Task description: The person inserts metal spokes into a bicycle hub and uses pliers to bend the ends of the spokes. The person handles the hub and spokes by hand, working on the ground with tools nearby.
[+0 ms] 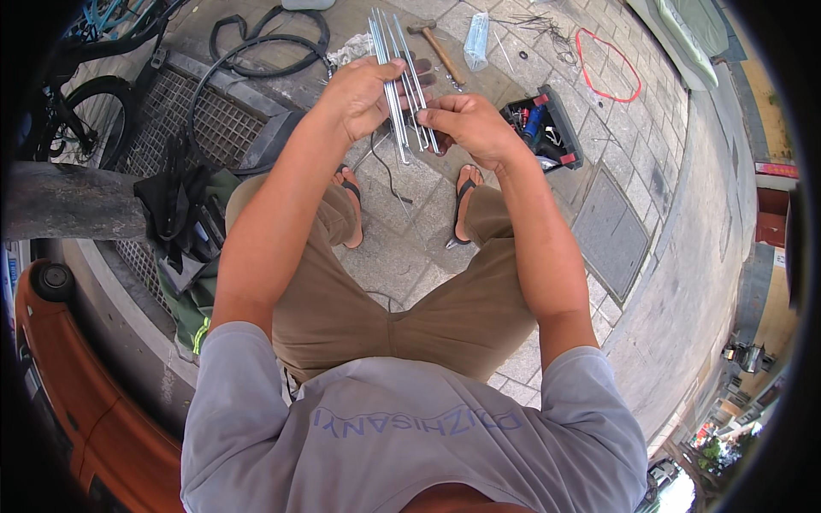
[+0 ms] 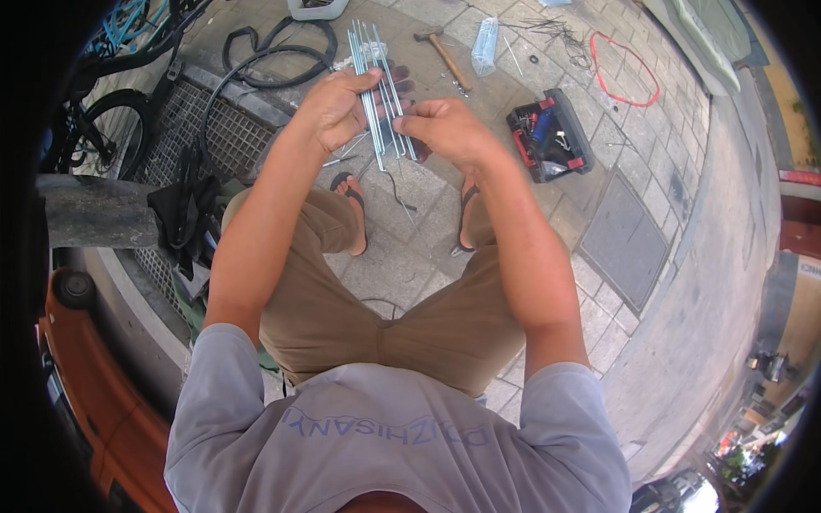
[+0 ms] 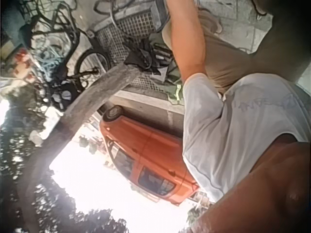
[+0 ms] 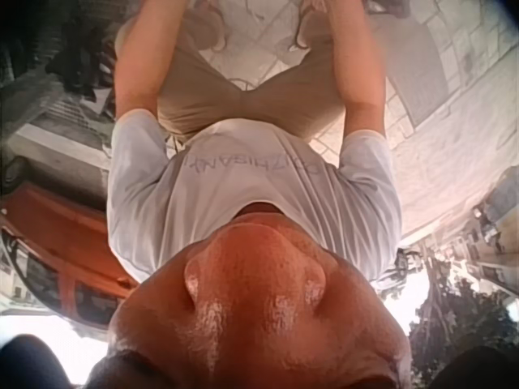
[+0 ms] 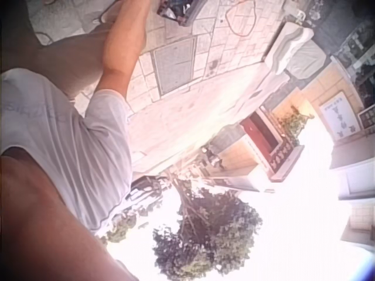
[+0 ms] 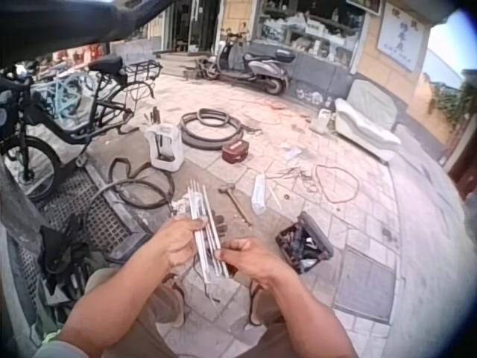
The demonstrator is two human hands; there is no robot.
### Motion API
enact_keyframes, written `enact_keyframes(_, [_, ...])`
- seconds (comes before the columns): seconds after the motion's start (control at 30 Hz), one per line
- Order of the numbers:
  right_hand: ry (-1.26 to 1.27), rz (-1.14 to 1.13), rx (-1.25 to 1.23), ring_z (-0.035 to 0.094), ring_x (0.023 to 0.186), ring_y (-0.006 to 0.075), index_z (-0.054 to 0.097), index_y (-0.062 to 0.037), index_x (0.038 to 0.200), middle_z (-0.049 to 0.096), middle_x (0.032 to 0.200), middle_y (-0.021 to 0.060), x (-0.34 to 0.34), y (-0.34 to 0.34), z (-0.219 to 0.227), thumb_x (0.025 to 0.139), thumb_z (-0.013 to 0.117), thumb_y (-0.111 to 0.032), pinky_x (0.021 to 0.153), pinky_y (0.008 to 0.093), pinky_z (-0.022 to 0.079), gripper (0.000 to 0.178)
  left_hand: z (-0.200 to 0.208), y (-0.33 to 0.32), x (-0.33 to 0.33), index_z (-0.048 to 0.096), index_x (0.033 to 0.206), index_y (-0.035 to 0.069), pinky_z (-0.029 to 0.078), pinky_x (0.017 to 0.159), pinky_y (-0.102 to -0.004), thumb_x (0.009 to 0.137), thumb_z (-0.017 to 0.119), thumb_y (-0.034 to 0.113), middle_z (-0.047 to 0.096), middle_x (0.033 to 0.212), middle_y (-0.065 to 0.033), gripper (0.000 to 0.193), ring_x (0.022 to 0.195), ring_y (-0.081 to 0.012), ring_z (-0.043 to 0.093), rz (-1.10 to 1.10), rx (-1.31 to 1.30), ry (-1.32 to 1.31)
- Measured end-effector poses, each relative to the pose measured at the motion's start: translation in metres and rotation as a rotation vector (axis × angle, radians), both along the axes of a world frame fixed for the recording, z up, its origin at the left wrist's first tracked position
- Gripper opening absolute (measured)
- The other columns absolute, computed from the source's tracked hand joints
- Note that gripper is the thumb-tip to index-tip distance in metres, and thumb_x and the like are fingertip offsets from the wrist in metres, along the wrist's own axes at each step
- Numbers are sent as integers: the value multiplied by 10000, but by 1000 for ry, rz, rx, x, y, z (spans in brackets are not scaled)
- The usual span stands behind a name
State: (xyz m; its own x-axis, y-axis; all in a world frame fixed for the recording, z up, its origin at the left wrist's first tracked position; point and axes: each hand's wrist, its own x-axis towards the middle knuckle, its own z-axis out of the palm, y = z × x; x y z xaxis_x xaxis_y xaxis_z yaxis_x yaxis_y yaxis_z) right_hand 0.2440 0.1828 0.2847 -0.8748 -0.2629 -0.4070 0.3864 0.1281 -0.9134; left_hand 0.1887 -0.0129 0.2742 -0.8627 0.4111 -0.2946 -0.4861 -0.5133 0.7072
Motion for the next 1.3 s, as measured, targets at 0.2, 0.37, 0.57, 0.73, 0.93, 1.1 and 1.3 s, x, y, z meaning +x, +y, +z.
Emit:
enact_keyframes(0.2, [52, 64, 119, 615, 655, 109, 760, 18, 982, 701, 789, 28, 0, -2, -2, 938, 715, -183, 614, 285, 508, 211, -6, 1, -2, 507, 1155, -94, 650, 792, -501, 1066, 500, 48, 666, 1113, -241, 168, 909, -362, 724, 23, -39, -13])
enact_keyframes(0.37, [25, 37, 113, 614, 643, 114, 757, 32, 987, 691, 779, 33, 0, -6, -3, 948, 709, -202, 601, 289, 530, 242, -3, 4, 2, 503, 1148, -101, 655, 756, -478, 1059, 517, 44, 674, 1081, -237, 171, 881, -364, 730, 52, -41, -20])
enact_keyframes(0.57, [16, 16, 140, 619, 624, 122, 746, 53, 1024, 691, 773, 42, -2, -9, -3, 941, 731, -219, 591, 292, 549, 284, -6, 5, 4, 516, 1160, -100, 645, 806, -479, 1055, 525, 39, 672, 1120, -237, 174, 931, -368, 727, 66, -71, -22])
enact_keyframes(0.73, [-1, -69, 149, 634, 631, 125, 733, 52, 1070, 704, 791, 43, -1, -12, 4, 904, 794, -202, 576, 293, 552, 310, -7, 7, 4, 516, 1127, -125, 649, 778, -473, 1041, 533, 16, 675, 1113, -257, 167, 906, -355, 729, 61, -59, -9])
enact_keyframes(0.93, [-62, -76, 147, 645, 656, 125, 730, 32, 1076, 707, 819, 35, -2, -12, 5, 876, 844, -203, 573, 292, 552, 329, -4, 7, 6, 515, 1117, -115, 649, 773, -460, 1039, 541, 16, 658, 1039, -222, 154, 881, -340, 723, 78, -66, -21])
enact_keyframes(1.1, [-57, -83, 100, 639, 641, 122, 731, 26, 1059, 701, 813, 26, -2, -14, 0, 880, 840, -202, 571, 288, 546, 309, -8, 6, 5, 507, 1127, -115, 647, 772, -466, 1038, 534, 8, 660, 1067, -238, 154, 890, -344, 722, 85, -59, -22])
enact_keyframes(1.3, [-52, -74, 79, 632, 634, 115, 736, 18, 1076, 698, 809, 20, 0, -15, 3, 888, 829, -202, 569, 279, 531, 304, -9, 4, 5, 557, 1198, -92, 634, 876, -473, 1065, 527, 64, 671, 1137, -216, 208, 1004, -344, 716, 46, -81, -27])
